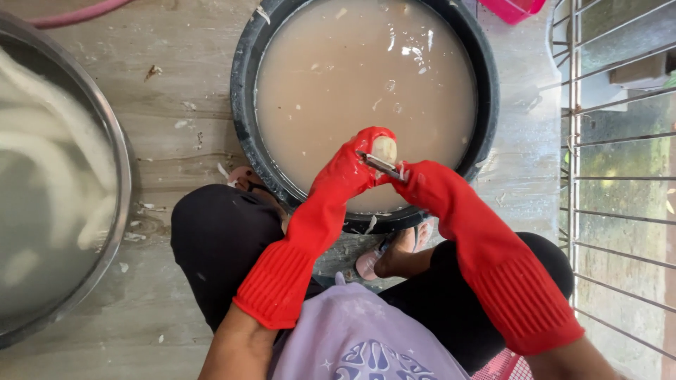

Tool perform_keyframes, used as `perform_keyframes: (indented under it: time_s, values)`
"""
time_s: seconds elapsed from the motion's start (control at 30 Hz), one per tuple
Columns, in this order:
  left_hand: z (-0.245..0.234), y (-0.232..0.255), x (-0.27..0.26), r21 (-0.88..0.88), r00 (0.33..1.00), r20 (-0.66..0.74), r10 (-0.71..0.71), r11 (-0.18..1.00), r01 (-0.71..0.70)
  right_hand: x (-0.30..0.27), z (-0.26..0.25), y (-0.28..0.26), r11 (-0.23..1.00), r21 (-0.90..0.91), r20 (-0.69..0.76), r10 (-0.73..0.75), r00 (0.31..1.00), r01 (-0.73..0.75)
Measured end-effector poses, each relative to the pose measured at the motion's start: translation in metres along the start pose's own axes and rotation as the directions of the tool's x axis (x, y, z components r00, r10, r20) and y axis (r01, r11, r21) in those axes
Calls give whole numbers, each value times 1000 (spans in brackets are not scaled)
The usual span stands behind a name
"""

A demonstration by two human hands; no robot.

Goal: Peeling long white vegetables with a manual peeler over a basin of water

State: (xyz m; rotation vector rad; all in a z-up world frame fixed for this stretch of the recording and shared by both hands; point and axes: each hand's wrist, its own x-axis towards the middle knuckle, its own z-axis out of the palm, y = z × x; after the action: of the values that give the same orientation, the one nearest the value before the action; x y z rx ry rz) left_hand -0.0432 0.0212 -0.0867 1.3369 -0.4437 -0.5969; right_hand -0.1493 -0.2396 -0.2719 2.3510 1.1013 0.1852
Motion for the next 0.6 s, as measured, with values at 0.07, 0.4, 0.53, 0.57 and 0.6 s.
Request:
perform_keyframes:
  time_s: [0.07,0.4,0.53,0.57,0.6]
  values:
    - [2,52,3,176,917,-91,-388,900,398,52,-149,84,-235,561,827,183,531,-794]
    - [1,1,6,-232,995,9,-100,968,99,70,-239,133,-340,408,909,235,344,-847]
    - [-7,-14,6,-222,999,1,-33,974,32,42,-200,116,-242,661,747,306,591,-710]
    - [-10,-20,7,-179,1000,8,-23,984,24,35,-189,110,-204,732,677,323,661,-650]
    - [-12,-30,8,-182,1000,9,-25,983,26,36,-175,108,-205,730,680,323,659,-653]
